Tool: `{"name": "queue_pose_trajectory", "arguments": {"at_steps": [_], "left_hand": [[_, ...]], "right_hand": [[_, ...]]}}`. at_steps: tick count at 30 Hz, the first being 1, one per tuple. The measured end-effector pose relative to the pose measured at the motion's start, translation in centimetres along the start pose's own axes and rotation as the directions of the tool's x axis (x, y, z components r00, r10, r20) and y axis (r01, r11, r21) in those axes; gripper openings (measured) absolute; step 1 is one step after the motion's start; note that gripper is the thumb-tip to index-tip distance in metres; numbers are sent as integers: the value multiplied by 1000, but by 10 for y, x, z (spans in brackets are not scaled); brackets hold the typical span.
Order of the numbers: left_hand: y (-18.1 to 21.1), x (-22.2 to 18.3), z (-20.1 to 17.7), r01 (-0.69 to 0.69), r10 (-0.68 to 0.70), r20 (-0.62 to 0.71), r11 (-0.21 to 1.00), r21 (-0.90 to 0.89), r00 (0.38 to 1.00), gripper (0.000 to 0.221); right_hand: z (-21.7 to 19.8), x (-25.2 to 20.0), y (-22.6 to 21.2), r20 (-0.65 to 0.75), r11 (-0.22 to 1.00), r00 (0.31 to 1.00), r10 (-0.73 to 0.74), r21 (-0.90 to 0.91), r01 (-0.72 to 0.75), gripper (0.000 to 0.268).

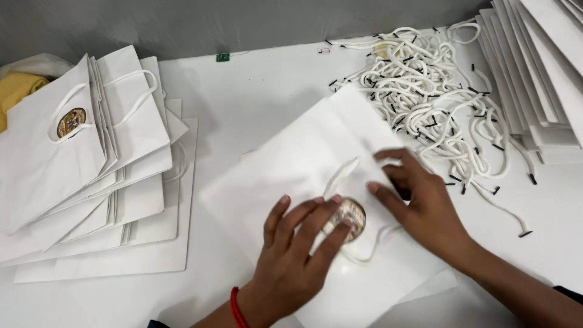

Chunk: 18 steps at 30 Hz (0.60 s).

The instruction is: Assembling handles onto paper bags by threading the cords through pre-punched holes.

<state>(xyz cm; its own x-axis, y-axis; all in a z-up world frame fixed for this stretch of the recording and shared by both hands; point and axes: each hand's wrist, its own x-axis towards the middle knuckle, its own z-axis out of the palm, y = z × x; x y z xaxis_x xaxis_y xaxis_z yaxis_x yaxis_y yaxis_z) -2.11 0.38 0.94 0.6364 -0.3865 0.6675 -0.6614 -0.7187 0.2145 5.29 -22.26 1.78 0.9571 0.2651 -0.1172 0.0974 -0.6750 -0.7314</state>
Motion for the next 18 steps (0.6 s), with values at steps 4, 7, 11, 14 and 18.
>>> {"name": "queue_pose_trajectory", "arguments": {"at_steps": [4,7,11,14,18], "left_hand": [[24,-1,-6,-123,123,40,992,-5,992,21],[36,-7,4,-166,175,110,982,-89,978,12],[39,-26,23,-223,230,72,969,-103,970,8],[37,-32,30,-148,162,153,984,-100,975,15],[29,-43,39,-101,91,186,994,46,978,23]], "right_hand": [[-14,-3,-18,-150,823,985,81,568,19,77],[-9,-12,-2,111,772,980,166,604,-199,58],[-3,-24,12,254,598,953,163,743,-300,60],[-3,-32,13,333,463,907,259,781,-419,60],[-2,-41,31,333,362,939,85,868,-340,62]]}}
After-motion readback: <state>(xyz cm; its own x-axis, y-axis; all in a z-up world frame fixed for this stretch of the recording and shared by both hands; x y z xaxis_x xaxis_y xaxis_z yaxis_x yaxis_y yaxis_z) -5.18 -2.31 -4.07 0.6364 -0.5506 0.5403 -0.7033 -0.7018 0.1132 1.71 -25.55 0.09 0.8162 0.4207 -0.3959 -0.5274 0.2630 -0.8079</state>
